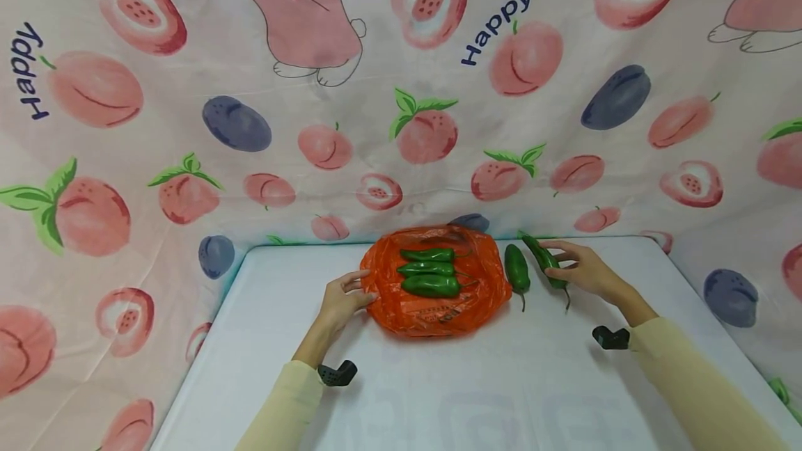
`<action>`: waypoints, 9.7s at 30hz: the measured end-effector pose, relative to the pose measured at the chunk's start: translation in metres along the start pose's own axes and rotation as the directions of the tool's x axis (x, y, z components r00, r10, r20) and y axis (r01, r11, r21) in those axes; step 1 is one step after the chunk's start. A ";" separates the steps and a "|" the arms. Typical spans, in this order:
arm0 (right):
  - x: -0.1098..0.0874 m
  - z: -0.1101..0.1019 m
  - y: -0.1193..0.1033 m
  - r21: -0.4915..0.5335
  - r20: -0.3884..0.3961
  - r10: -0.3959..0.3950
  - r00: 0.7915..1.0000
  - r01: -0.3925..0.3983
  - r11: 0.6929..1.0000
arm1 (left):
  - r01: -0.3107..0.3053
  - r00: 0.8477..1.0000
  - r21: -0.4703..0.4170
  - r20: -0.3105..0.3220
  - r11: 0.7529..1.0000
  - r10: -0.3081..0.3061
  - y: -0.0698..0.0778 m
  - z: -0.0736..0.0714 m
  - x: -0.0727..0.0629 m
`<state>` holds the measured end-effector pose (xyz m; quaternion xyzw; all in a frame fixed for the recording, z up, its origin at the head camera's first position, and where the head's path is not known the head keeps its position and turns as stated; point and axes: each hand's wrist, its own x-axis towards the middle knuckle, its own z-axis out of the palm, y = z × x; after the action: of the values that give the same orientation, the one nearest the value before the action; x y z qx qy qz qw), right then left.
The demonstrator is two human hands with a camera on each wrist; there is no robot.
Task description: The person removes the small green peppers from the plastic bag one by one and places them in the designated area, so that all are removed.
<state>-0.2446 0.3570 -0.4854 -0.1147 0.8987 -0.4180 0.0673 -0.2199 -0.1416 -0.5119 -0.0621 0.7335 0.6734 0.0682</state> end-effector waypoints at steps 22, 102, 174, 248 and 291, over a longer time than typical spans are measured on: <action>0.007 0.007 0.011 -0.059 0.025 0.051 0.998 -0.050 0.997 | -0.018 1.000 -0.076 0.007 0.997 0.019 -0.001 0.001 0.000; -0.003 -0.014 -0.020 -0.166 0.086 -0.076 0.993 0.090 0.982 | -0.030 0.999 -0.056 0.021 0.998 0.031 0.000 -0.003 -0.006; 0.042 0.032 -0.138 -0.212 0.131 -0.495 0.859 0.512 0.832 | -0.009 1.000 -0.025 -0.007 1.000 0.009 0.001 0.004 -0.012; 0.086 0.146 -0.140 -0.354 0.518 -0.213 0.828 0.435 0.828 | -0.028 1.000 -0.022 -0.008 0.999 0.028 0.000 0.005 -0.013; 0.080 0.148 -0.142 -0.328 0.521 -0.192 0.832 0.403 0.854 | -0.020 1.000 -0.006 -0.018 1.000 0.019 -0.003 0.006 -0.012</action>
<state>-0.2688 0.1385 -0.4735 -0.3663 0.8938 -0.1770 0.1887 -0.2078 -0.1356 -0.5129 -0.0611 0.7326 0.6757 0.0549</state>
